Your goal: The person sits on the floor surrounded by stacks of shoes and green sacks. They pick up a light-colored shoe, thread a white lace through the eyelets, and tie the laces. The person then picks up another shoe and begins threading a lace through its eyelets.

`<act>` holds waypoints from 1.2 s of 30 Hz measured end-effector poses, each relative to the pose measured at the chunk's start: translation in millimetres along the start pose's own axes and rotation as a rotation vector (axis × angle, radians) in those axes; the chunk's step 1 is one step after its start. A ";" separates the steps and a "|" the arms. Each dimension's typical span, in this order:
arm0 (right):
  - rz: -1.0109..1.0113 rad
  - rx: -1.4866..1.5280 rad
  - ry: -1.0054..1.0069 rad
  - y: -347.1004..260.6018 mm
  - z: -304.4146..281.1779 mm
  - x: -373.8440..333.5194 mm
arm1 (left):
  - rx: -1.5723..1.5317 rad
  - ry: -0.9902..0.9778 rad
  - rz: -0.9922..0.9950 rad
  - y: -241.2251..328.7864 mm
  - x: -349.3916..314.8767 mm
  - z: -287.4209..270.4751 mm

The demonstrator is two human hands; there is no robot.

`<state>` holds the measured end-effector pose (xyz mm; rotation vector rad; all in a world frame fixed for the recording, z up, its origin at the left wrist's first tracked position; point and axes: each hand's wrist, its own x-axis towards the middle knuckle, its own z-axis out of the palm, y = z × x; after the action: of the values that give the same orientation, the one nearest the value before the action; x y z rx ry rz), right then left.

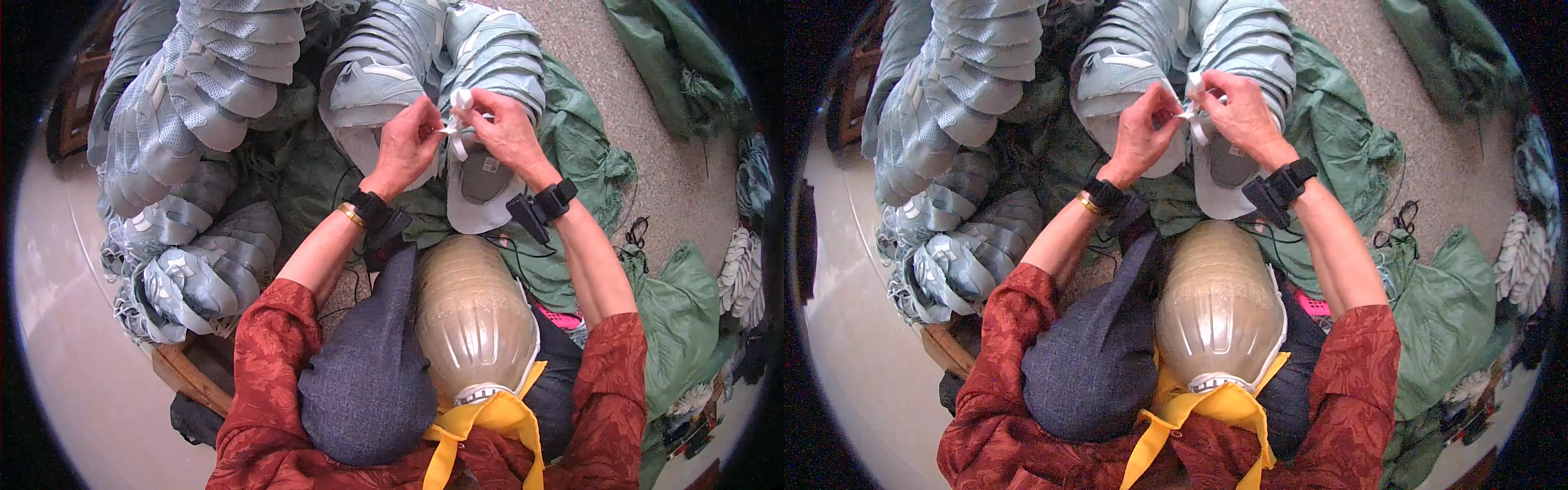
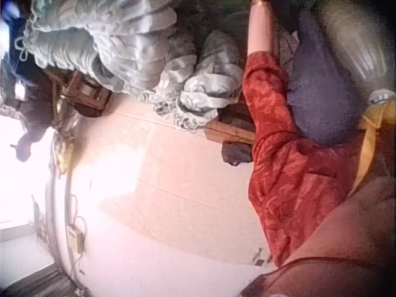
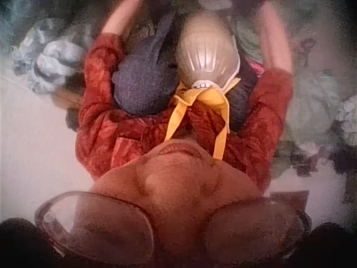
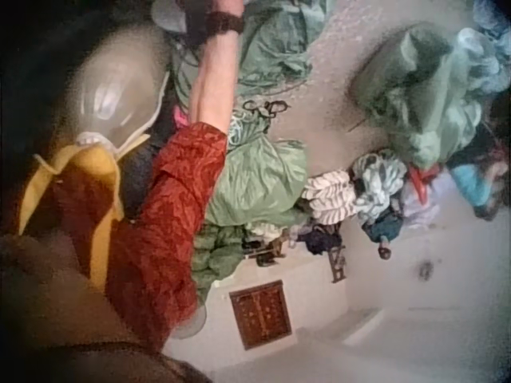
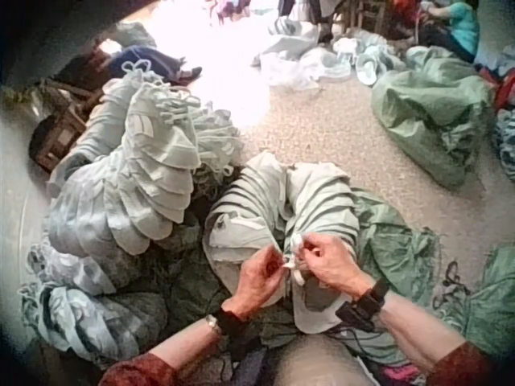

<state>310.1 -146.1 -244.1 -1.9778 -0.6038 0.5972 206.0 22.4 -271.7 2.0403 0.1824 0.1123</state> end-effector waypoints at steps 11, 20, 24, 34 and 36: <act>-0.323 -0.423 -0.108 14.8 -2.5 5.5 | -0.021 0.057 0.037 -6.0 -2.4 6.0; -0.279 -0.423 -0.081 -5.7 -21.9 -6.9 | -0.017 0.016 0.030 -2.6 3.2 4.9; -0.269 -0.422 -0.032 2.9 -19.3 -6.3 | -0.032 0.010 0.038 0.4 3.7 3.9; -0.282 -0.245 0.195 5.0 -12.5 -10.4 | 0.041 0.019 0.034 -3.7 2.4 6.6; -0.250 -0.341 0.135 -3.6 -11.0 -21.4 | 0.046 0.025 0.023 -1.4 2.6 6.3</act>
<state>300.2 -165.1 -232.7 -2.1900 -0.8987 0.2143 209.4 18.0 -275.9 2.0876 0.1780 0.1491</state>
